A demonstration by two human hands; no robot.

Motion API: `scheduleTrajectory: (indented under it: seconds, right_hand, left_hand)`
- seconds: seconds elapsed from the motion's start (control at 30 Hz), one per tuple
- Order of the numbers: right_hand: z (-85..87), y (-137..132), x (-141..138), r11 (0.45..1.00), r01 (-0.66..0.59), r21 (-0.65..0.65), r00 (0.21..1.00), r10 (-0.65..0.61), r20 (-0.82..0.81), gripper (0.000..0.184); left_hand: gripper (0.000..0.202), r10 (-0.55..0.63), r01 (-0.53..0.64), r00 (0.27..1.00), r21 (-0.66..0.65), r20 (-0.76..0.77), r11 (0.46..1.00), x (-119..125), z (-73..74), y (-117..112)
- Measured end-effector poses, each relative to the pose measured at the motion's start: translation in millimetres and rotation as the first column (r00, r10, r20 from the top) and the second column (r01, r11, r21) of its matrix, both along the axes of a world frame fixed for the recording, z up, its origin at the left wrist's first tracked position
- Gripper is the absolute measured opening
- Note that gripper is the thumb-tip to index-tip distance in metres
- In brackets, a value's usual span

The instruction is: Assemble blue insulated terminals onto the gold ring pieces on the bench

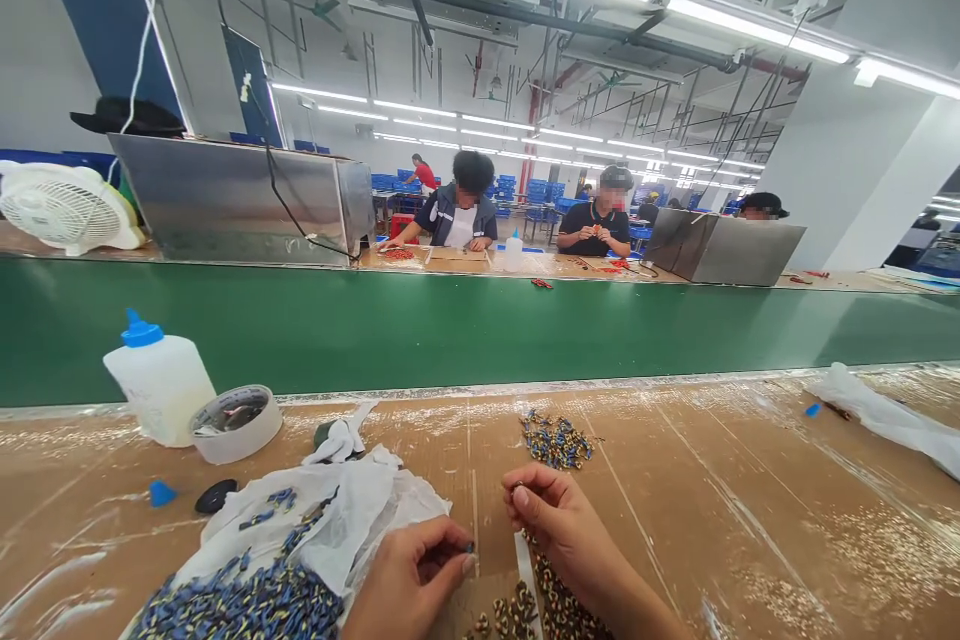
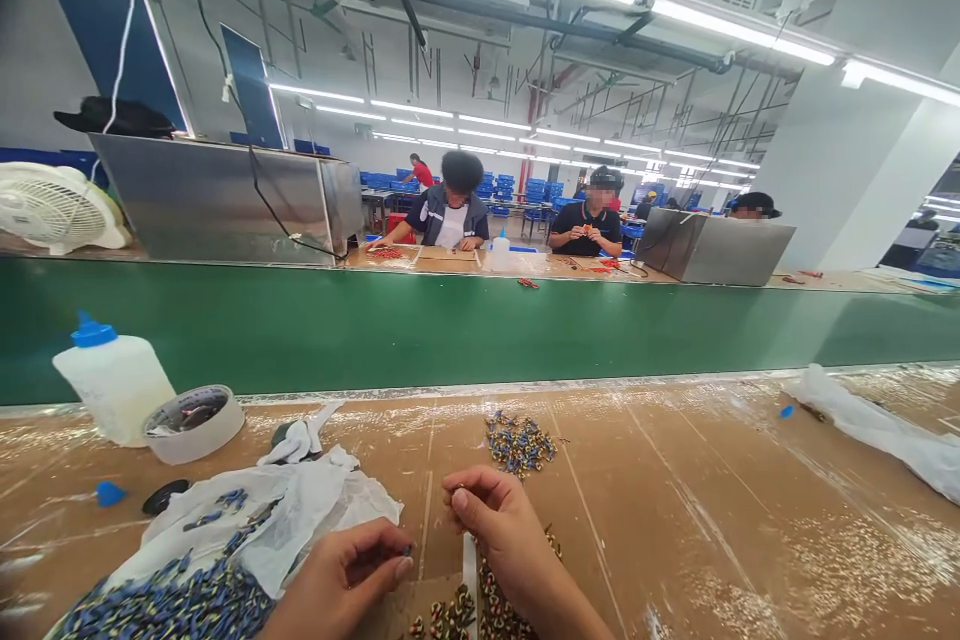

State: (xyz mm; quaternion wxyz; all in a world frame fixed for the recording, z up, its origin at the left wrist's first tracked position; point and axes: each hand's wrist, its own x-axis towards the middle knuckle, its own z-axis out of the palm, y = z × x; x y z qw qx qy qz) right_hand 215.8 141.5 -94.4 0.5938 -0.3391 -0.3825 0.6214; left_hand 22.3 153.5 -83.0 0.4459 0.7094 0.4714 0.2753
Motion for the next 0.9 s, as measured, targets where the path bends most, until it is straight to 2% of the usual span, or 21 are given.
scheduleTrajectory:
  seconds: [0.17, 0.3, 0.5, 0.67, 0.9]
  right_hand:
    - [-2.6, -0.2, -1.6, 1.000, -0.023, 0.006, 1.000, 0.023, 0.013, 0.024]
    - [2.0, -0.6, -2.4, 0.999, -0.013, -0.033, 1.000, 0.012, -0.022, 0.024]
    - [-0.8, -1.0, -5.1, 0.998, 0.047, -0.041, 0.979, -0.038, 0.198, 0.027]
    - [-3.6, -1.7, -5.3, 0.994, 0.107, -0.030, 0.959, -0.095, 0.267, 0.030]
    - [-1.2, -8.1, -6.4, 0.998, 0.068, -0.015, 0.965, -0.062, 0.253, 0.027]
  left_hand:
    - [0.024, -0.021, 0.024, 0.998, 0.051, -0.066, 0.998, 1.3, 8.2, -2.3]
    - [0.025, 0.025, -0.013, 0.995, 0.129, -0.093, 0.992, 0.5, 7.7, -0.7]
    - [0.022, 0.071, -0.044, 0.992, 0.248, -0.101, 0.968, -0.9, 4.1, -0.8]
    - [0.020, 0.055, -0.022, 0.992, 0.276, -0.113, 0.961, -2.3, 6.7, -2.4]
    - [0.017, 0.011, 0.033, 0.989, 0.290, -0.150, 0.957, -1.9, 6.5, -5.2]
